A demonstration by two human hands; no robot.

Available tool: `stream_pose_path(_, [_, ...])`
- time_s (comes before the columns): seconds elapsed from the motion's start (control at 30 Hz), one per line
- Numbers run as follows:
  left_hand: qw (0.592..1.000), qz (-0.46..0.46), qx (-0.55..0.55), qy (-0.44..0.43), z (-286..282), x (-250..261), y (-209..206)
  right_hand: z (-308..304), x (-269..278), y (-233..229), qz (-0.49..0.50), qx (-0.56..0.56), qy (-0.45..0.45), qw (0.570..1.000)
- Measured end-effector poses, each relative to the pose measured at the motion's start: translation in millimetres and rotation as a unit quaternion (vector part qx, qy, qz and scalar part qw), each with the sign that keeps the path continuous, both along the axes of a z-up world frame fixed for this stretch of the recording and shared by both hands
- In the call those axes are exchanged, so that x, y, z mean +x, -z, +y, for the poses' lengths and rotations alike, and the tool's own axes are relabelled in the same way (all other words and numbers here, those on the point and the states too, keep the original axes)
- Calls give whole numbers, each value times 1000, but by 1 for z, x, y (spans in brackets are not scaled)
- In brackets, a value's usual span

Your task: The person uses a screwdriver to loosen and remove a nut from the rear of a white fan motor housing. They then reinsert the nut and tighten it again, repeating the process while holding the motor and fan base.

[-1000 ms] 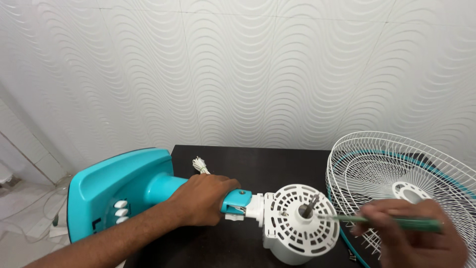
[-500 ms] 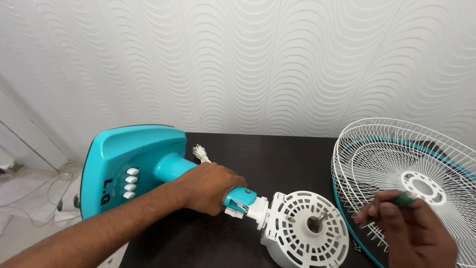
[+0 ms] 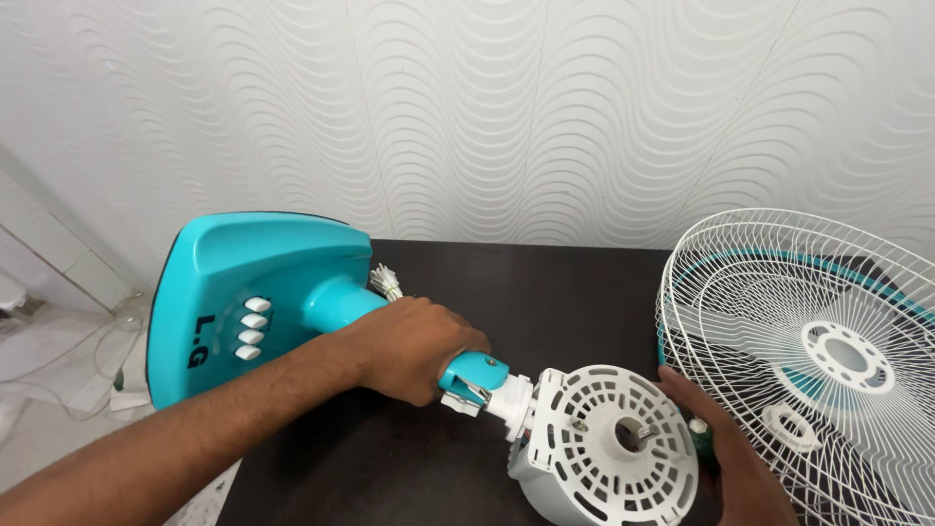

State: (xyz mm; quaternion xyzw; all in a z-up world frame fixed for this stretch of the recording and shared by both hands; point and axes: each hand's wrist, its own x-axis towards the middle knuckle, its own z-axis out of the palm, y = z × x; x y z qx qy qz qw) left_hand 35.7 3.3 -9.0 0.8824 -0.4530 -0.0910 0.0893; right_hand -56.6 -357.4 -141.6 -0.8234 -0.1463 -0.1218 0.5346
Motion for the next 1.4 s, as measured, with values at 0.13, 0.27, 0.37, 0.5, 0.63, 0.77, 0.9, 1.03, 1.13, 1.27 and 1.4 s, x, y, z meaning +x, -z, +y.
stream_pose_path(0.13, [999,37,28,-6,-3,3,-2,-13,-33,18,67,57,-59,994])
stream_pose_path(0.27, [998,44,31,-12,-3,0,-6,-26,-36,34,57,4,-37,998])
stream_pose_path(0.37, [999,45,18,-8,-2,-3,-8,-23,-34,23,95,14,-29,995])
stream_pose_path(0.5, [998,45,14,-30,0,-13,-12,-7,-36,-5,116,70,-64,989])
stream_pose_path(0.63, [995,52,-23,-83,-1,-20,-22,16,-49,-39,72,28,35,996])
stream_pose_path(0.77, [990,45,-74,-109,-1,-25,-40,23,-42,-94,81,-49,59,994])
stream_pose_path(0.9, [985,38,-99,-136,-3,-32,-57,17,-29,-146,-4,-112,-9,994])
stream_pose_path(1.03, [975,32,-128,-178,-6,-36,-68,3,-6,-187,10,-164,-45,985])
stream_pose_path(1.13, [964,17,-196,-176,-9,-36,-71,-4,11,-218,-44,-179,-107,977])
stream_pose_path(1.27, [943,-12,-245,-224,-18,-31,-74,3,26,-262,-178,-318,-75,928])
stream_pose_path(1.4, [913,-81,-303,-260,-28,-19,-75,22,23,-295,-188,-440,75,875])
